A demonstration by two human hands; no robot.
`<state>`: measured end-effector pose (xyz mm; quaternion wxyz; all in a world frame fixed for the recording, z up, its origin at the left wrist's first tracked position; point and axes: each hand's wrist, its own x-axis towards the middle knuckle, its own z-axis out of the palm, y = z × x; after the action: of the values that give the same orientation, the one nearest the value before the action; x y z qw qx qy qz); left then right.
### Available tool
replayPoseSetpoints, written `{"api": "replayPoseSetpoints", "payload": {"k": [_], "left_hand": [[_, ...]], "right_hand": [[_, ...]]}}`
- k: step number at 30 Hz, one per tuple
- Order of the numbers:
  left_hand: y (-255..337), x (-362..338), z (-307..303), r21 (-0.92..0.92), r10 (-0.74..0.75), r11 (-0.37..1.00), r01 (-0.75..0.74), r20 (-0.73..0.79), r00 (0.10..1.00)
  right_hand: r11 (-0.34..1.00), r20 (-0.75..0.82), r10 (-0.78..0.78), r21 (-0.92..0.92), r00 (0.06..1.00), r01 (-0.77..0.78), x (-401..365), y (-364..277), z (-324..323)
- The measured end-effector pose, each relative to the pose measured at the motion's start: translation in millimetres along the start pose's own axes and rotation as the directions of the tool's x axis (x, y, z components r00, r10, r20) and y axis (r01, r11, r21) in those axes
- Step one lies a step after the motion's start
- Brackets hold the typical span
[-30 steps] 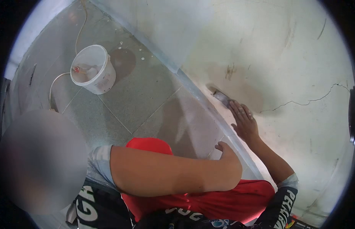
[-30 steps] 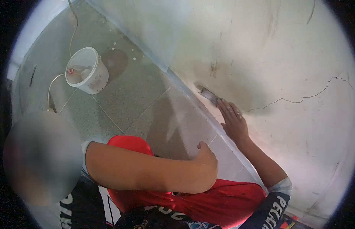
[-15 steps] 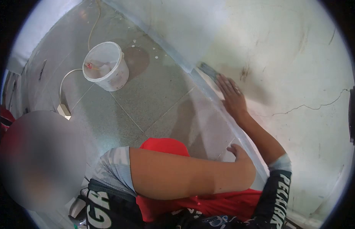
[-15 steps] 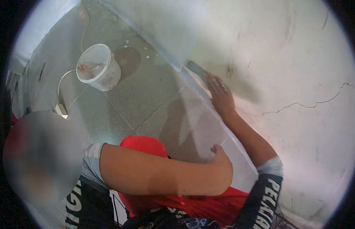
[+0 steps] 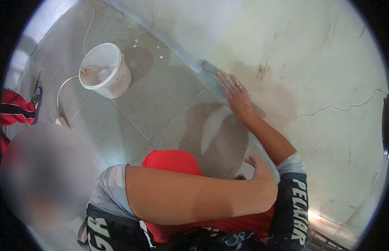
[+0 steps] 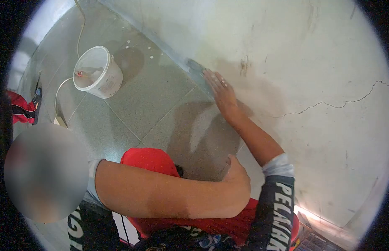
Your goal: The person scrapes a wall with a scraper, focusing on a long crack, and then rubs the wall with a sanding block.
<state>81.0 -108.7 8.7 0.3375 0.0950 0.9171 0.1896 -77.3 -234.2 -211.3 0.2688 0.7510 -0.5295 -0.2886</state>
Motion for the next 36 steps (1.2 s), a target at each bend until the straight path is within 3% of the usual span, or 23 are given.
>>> {"api": "replayPoseSetpoints", "payload": {"k": [2, 4, 7, 9, 12, 14, 17, 19, 22, 24, 25, 27, 29, 32, 34, 36], "left_hand": [[5.8, 11.8, 4.1, 0.019, -0.038, 0.999, 0.037, 0.022, 0.999], [10.0, 14.1, 5.3, 0.032, -0.059, 0.998, 0.057, 0.043, 0.997], [6.0, 9.0, 0.3, 0.054, -0.068, 0.996, 0.066, 0.031, 0.997], [1.3, 6.3, -6.5, 0.061, -0.016, 0.998, 0.009, 0.114, 0.993], [-0.2, 5.1, -5.4, 0.039, -0.017, 0.999, 0.014, 0.072, 0.997], [-1.5, 7.0, -4.7, 0.048, 0.004, 0.999, -0.008, 0.074, 0.997], [-8.5, 3.1, -7.1, 0.077, 0.027, 0.996, -0.033, 0.072, 0.997], [-6.2, 4.4, -6.8, 0.097, 0.038, 0.994, -0.046, 0.083, 0.996], [5.0, 18.3, -1.1, 0.117, -0.067, 0.991, 0.062, 0.039, 0.997], [4.5, 24.0, -3.4, 0.111, -0.020, 0.994, 0.002, 0.157, 0.987], [0.8, 18.9, -8.7, 0.166, 0.034, 0.984, -0.070, 0.212, 0.977], [-0.4, 19.3, -13.0, 0.147, 0.041, 0.986, -0.075, 0.219, 0.975], [-1.6, 18.8, -16.3, 0.145, 0.051, 0.986, -0.085, 0.221, 0.974], [-4.4, 23.1, -13.3, 0.096, 0.084, 0.990, -0.103, 0.188, 0.979], [-1.9, 30.0, -5.3, 0.130, -0.020, 0.992, 0.003, 0.129, 0.991], [-11.6, 23.0, -9.9, 0.091, 0.050, 0.994, -0.063, 0.137, 0.989]], "right_hand": [[1.000, -0.008, 0.001, 0.010, 1.000, -0.001, 5.1, -3.7, -5.0], [0.985, 0.095, 0.021, 0.171, 0.995, -0.037, -9.5, 3.6, -11.7], [0.968, 0.080, -0.010, 0.249, 0.997, -0.010, -79.9, 26.2, -16.1], [0.999, 0.108, -0.043, 0.023, 0.993, 0.040, -144.2, 39.4, -1.1], [0.992, 0.250, -0.063, 0.125, 0.966, 0.033, -214.6, 57.5, -14.2], [0.940, 0.365, -0.078, 0.337, 0.928, -0.053, -227.7, 66.5, -23.9], [0.980, 0.239, -0.076, 0.198, 0.968, 0.028, -186.8, 47.6, -12.4], [0.989, 0.023, -0.053, 0.141, 0.998, 0.049, -137.3, 20.8, 40.1], [0.995, 0.038, -0.062, 0.081, 0.997, 0.059, -49.6, -3.8, 15.7], [0.977, 0.155, -0.011, 0.210, 0.988, -0.022, -27.1, -10.6, -7.5], [0.975, 0.162, -0.024, 0.222, 0.987, -0.013, -34.4, -14.3, -8.0], [0.954, 0.151, 0.048, 0.286, 0.987, -0.091, -56.9, -1.2, -1.4], [0.997, 0.088, -0.013, 0.071, 0.996, 0.007, -100.8, 15.5, 5.3], [1.000, 0.185, -0.006, 0.024, 0.983, 0.002, -188.7, 55.2, -10.5], [0.999, 0.249, -0.014, 0.051, 0.968, 0.002, -230.3, 77.7, -20.7], [0.997, 0.304, 0.001, 0.070, 0.953, -0.023, -250.7, 91.8, -36.7]]}}
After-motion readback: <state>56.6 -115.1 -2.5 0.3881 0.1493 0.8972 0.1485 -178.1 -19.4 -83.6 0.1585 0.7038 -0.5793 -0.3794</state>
